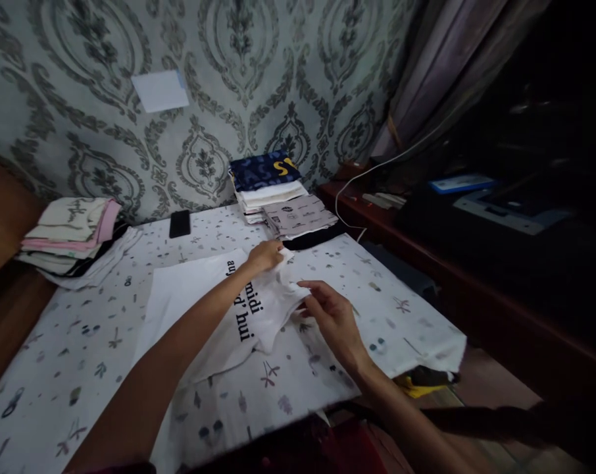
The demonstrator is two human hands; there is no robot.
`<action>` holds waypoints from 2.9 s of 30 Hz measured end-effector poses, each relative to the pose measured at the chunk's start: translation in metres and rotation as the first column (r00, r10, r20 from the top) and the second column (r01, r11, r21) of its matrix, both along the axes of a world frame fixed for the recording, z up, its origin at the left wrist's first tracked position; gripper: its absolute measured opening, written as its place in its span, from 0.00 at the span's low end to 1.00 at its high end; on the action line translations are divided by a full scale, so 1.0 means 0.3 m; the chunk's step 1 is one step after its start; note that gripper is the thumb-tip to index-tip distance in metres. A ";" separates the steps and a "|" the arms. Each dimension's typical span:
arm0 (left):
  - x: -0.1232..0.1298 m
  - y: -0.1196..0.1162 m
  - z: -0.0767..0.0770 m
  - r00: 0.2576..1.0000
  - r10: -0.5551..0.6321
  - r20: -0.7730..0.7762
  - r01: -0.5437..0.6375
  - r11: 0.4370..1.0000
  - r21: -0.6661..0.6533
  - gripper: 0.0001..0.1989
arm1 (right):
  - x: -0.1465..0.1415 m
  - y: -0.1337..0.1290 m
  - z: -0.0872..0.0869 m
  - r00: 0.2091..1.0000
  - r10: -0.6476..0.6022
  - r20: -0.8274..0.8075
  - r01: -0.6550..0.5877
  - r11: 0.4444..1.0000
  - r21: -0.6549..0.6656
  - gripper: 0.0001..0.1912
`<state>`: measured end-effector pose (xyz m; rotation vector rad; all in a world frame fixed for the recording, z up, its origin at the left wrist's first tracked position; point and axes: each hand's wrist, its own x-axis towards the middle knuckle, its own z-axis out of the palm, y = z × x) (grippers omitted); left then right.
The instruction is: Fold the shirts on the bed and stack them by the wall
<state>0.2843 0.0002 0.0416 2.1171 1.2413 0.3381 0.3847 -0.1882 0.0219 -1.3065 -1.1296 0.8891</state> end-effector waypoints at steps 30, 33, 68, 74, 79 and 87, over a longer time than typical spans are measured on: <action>-0.598 -0.508 0.004 0.927 -0.365 -0.085 0.374 0.885 0.277 0.08 | -0.241 -0.100 -0.072 0.655 0.161 0.739 -0.176 0.983 -0.058 0.03; -0.569 -0.555 -0.046 0.895 -0.373 -0.244 0.440 0.829 0.344 0.10 | -0.232 -0.095 -0.055 0.763 0.149 0.629 -0.123 0.989 -0.084 0.03; -0.326 0.174 -0.107 0.942 0.174 -0.286 -0.120 0.973 0.197 0.06 | -0.154 -0.168 -0.128 0.472 0.127 0.873 -0.363 0.930 0.061 0.11; -0.404 0.201 -0.046 0.965 0.015 -0.261 0.007 0.996 0.083 0.13 | -0.157 -0.170 -0.119 0.471 0.095 0.877 -0.349 0.933 0.086 0.11; -0.538 0.179 -0.003 0.963 -0.068 -0.260 0.072 0.997 0.007 0.15 | -0.160 -0.169 -0.130 0.462 0.113 0.879 -0.354 0.933 0.066 0.11; -0.674 0.121 -0.030 0.964 0.012 -0.267 -0.002 0.999 0.037 0.12 | -0.152 -0.173 -0.081 0.536 0.238 0.810 -0.384 0.923 -0.017 0.11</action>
